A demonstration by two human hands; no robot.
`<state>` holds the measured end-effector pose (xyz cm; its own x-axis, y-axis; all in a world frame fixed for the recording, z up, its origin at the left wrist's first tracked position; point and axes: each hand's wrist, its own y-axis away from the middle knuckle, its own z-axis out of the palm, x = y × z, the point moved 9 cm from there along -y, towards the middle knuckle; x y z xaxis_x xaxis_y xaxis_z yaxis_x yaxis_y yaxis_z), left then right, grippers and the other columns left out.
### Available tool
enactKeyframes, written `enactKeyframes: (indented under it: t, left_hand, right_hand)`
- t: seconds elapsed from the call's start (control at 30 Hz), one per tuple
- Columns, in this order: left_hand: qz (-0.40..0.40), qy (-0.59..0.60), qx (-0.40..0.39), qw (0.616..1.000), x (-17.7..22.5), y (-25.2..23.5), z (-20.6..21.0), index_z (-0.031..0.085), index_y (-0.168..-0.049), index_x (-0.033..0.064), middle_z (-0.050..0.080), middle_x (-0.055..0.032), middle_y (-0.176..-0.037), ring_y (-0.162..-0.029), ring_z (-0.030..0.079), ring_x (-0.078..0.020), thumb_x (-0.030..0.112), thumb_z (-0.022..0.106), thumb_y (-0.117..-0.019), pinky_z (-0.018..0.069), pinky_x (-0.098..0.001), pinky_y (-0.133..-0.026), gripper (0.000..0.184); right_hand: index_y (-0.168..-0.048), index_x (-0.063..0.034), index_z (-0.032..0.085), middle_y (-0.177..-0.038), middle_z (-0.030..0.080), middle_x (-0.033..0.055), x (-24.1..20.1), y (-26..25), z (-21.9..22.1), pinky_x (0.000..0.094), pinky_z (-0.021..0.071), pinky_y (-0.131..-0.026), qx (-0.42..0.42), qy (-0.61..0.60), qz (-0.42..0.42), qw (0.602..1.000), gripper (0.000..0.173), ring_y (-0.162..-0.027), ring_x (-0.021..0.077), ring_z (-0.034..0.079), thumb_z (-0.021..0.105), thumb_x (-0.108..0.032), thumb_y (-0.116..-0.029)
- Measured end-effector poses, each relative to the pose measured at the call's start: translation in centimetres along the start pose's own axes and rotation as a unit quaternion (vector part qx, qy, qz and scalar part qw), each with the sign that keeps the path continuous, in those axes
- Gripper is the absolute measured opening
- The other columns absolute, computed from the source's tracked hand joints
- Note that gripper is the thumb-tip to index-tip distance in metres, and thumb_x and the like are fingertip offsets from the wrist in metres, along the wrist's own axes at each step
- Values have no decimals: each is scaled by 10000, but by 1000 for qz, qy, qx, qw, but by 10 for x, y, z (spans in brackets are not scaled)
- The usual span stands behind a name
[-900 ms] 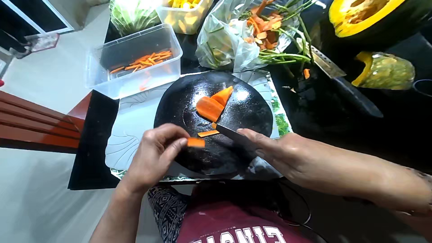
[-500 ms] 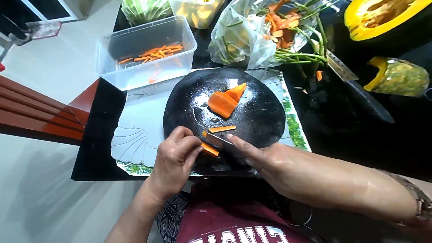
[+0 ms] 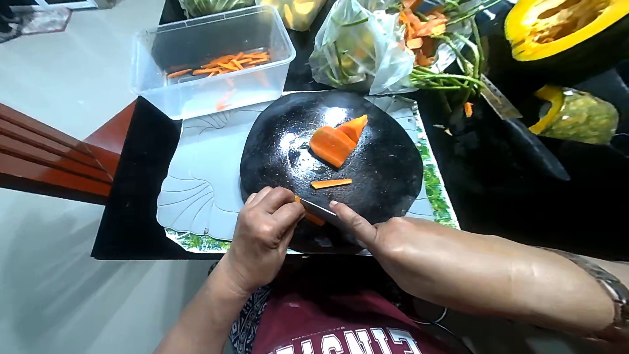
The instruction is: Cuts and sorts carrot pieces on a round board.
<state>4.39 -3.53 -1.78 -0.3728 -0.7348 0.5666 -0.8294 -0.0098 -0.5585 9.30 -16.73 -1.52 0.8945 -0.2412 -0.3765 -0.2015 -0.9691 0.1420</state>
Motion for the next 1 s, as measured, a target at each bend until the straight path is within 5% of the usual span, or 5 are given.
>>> enactKeyframes:
  t: [0.2, 0.37, 0.57, 0.77, 1.0]
  left_hand:
    - [5, -21, -8, 1000, 1, -1, 0, 768, -911, 31, 703, -77, -943, -912, 648, -148, 68, 660, -946, 514, -287, -799, 120]
    - [14, -33, -10, 999, 1, -4, -1, 765, -899, 38, 698, -73, -928, -897, 651, -161, 64, 660, -941, 511, -312, -767, 116]
    - [-4, -52, -22, 998, 1, -2, 3, 737, -909, 40, 660, -88, -934, -874, 640, -173, 103, 655, -968, 515, -318, -748, 119]
    - [-22, -117, -58, 991, 5, -14, 6, 721, -855, 71, 618, -125, -1037, -946, 622, -240, 128, 690, -931, 533, -374, -790, 100]
    - [-5, -142, -54, 988, 7, -32, 24, 705, -856, 46, 682, -138, -1090, -1037, 650, -288, 113, 687, -926, 540, -419, -861, 99]
  right_hand:
    - [-1550, 88, 292, -647, 560, 73, -2, -7, 8, 407, 528, -537, -43, -4, 33, 999, 664, -571, 267, 626, 544, 9, -941]
    - [-1518, 80, 385, -555, 500, 12, 3, 23, 7, 362, 475, -422, 18, -14, 22, 999, 614, -448, 200, 549, 518, -32, -929]
    - [-1516, 9, 442, -564, 540, 59, 14, -1, -6, 436, 506, -476, 49, 14, 29, 998, 556, -503, 275, 599, 521, -19, -966]
    - [-1458, -201, 601, -634, 547, 86, 32, 11, -19, 425, 434, -429, 93, 119, -5, 989, 529, -483, 283, 561, 535, -107, -941]
    - [-1290, -175, 733, -637, 531, 75, 57, 44, -41, 397, 390, -400, 200, 159, -8, 967, 425, -472, 262, 534, 484, -199, -946]
